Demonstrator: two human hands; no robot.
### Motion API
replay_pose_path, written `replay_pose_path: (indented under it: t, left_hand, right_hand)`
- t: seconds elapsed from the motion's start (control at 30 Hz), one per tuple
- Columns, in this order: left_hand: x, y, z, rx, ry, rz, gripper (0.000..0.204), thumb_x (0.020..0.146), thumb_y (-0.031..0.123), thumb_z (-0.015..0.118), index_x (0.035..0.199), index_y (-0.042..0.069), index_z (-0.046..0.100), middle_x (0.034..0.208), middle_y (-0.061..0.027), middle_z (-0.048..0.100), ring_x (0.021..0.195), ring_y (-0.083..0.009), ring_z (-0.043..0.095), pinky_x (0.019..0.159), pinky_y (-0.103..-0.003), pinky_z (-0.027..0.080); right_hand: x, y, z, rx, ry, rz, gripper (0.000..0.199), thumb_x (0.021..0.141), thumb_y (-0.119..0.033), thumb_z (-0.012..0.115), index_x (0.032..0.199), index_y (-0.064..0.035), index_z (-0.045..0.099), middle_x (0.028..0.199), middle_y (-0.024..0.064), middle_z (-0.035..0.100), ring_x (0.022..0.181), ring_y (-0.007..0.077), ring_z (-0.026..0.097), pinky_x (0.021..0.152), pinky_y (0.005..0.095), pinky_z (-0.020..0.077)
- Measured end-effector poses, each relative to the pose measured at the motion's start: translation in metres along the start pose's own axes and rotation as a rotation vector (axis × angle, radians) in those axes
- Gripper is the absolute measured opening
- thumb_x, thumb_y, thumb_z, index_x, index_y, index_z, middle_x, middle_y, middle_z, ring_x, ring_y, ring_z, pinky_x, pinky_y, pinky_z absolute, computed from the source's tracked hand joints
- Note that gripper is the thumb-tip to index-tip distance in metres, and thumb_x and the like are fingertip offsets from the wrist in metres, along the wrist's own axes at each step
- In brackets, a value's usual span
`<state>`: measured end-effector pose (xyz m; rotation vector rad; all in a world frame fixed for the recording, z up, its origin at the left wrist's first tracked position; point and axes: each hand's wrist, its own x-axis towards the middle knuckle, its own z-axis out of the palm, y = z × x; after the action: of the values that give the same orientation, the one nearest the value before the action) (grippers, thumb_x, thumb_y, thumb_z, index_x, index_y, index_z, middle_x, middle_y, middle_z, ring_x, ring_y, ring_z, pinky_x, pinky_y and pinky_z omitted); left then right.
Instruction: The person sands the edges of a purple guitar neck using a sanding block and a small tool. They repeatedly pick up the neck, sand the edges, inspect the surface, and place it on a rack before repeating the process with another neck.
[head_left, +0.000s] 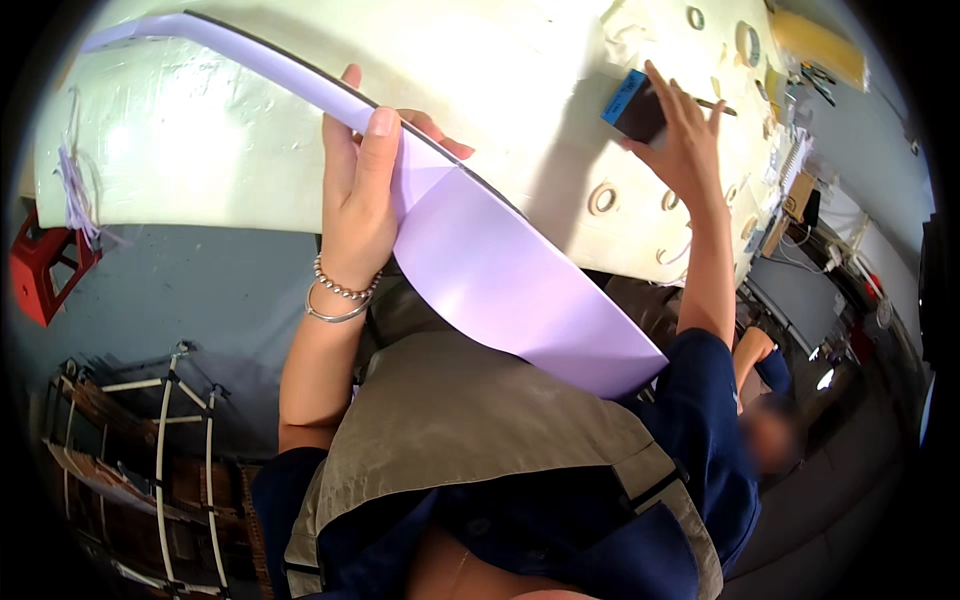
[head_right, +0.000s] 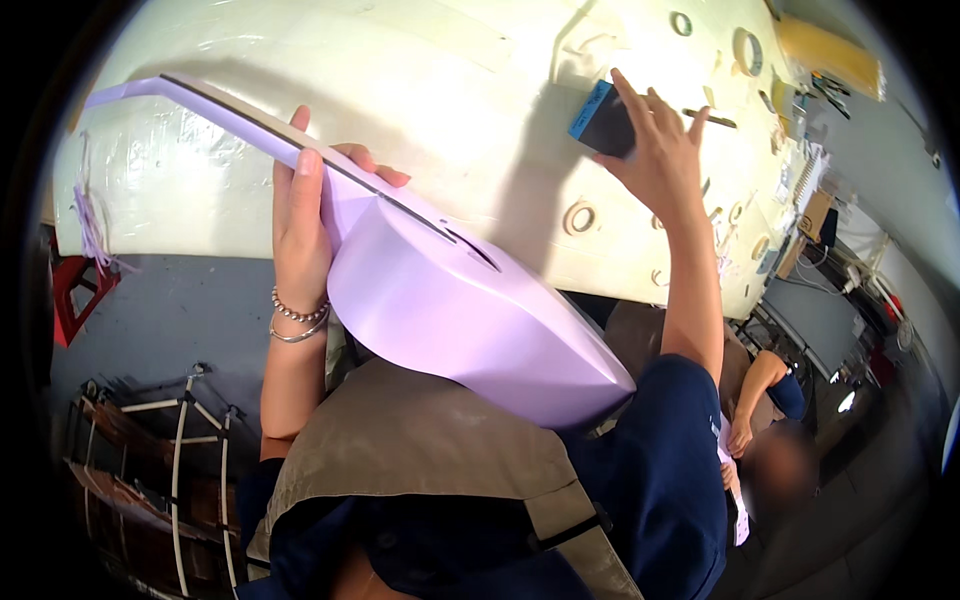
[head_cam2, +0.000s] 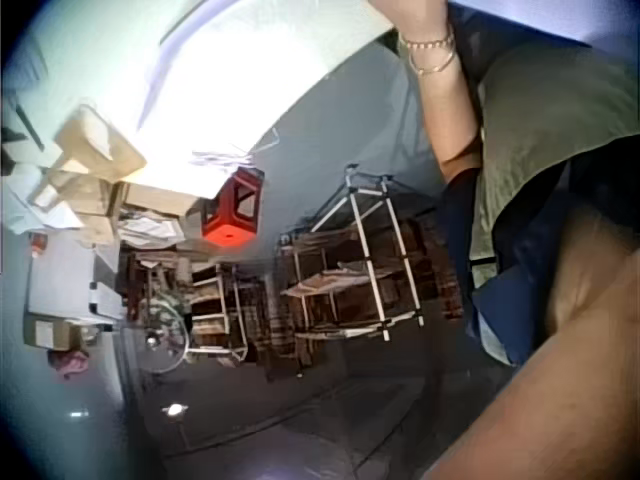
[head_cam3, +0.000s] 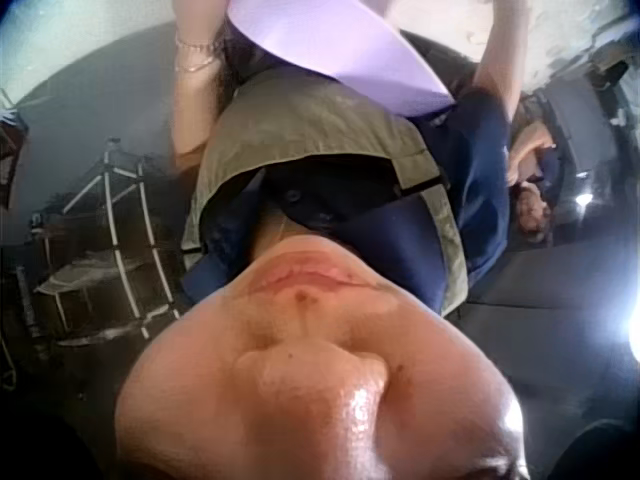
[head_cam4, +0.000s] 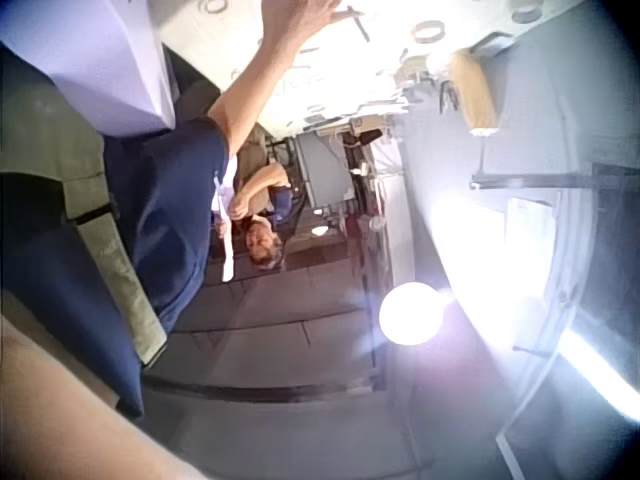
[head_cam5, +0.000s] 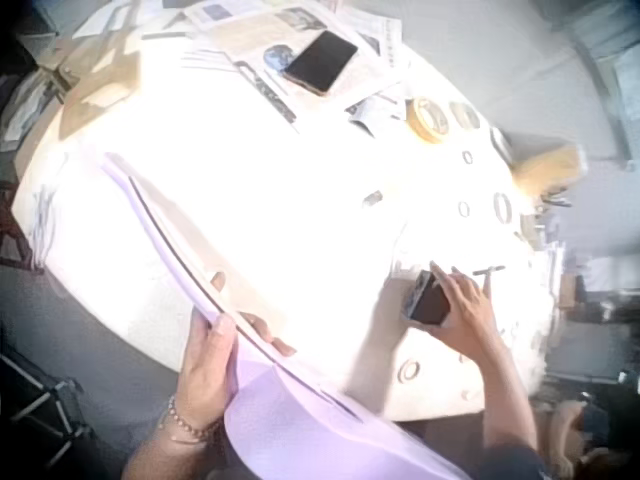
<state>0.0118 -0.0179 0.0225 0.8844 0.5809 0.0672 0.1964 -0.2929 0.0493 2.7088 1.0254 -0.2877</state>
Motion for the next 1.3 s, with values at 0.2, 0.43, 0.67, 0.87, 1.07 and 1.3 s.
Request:
replay_pose_path:
  t: [0.2,0.43,0.67,0.87,1.07,1.3]
  left_hand:
    - [0.001,-0.005,-0.002,-0.058,-0.007,-0.005,0.062,0.099,0.044,0.022,0.145,0.004,0.009,0.09,-0.0153,0.057,0.082,-0.0328,0.064,0.073,-0.044,0.053]
    - [0.0,0.003,0.001,0.094,0.018,0.004,0.063,0.1,0.044,0.021,0.143,-0.001,0.015,0.093,-0.0156,0.058,0.085,-0.0232,0.06,0.076,-0.034,0.05]
    - [0.001,0.0,0.0,0.055,0.035,-0.015,0.062,0.1,0.045,0.021,0.142,0.0,0.02,0.095,-0.0146,0.059,0.085,-0.017,0.058,0.077,-0.029,0.048]
    - [-0.001,0.0,-0.002,0.082,0.059,-0.01,0.061,0.1,0.045,0.023,0.143,0.001,0.022,0.095,-0.0132,0.059,0.086,-0.0151,0.056,0.077,-0.028,0.047]
    - [0.002,-0.001,0.0,0.116,0.111,0.009,0.063,0.099,0.046,0.023,0.142,0.001,0.024,0.096,-0.0121,0.059,0.085,-0.0138,0.055,0.077,-0.027,0.046]
    - [0.003,-0.01,-0.005,0.139,0.076,0.085,0.062,0.1,0.045,0.023,0.141,-0.002,0.023,0.1,-0.0113,0.058,0.087,-0.0139,0.054,0.081,-0.026,0.044]
  right_hand:
    - [0.024,-0.068,-0.048,0.891,0.049,-0.206,0.083,0.077,-0.04,0.07,0.145,-0.0114,0.031,0.117,0.0135,0.054,0.107,0.0275,0.055,0.091,0.0367,0.0431]
    - [0.025,-0.118,-0.067,0.893,-0.1,-0.281,0.047,0.088,-0.046,0.054,0.127,-0.0192,0.053,0.097,0.0135,0.059,0.082,0.0281,0.063,0.072,0.0341,0.0494]
    - [0.02,-0.123,-0.073,0.852,-0.181,-0.242,0.048,0.089,-0.042,0.053,0.128,-0.0145,0.053,0.095,0.0118,0.058,0.083,0.0257,0.06,0.074,0.0333,0.0474]
    - [0.022,-0.124,-0.074,0.808,-0.142,-0.261,0.044,0.087,-0.043,0.057,0.124,-0.0216,0.055,0.092,0.0128,0.059,0.075,0.0286,0.062,0.067,0.0343,0.049]
    - [0.03,-0.133,-0.082,0.769,-0.2,-0.218,0.044,0.087,-0.041,0.056,0.125,-0.0191,0.055,0.096,0.0136,0.059,0.082,0.0302,0.062,0.072,0.0362,0.0484]
    - [0.045,-0.138,-0.071,0.805,-0.121,-0.256,0.045,0.087,-0.046,0.057,0.125,-0.0218,0.054,0.089,0.0143,0.061,0.074,0.0315,0.063,0.067,0.0353,0.0494]
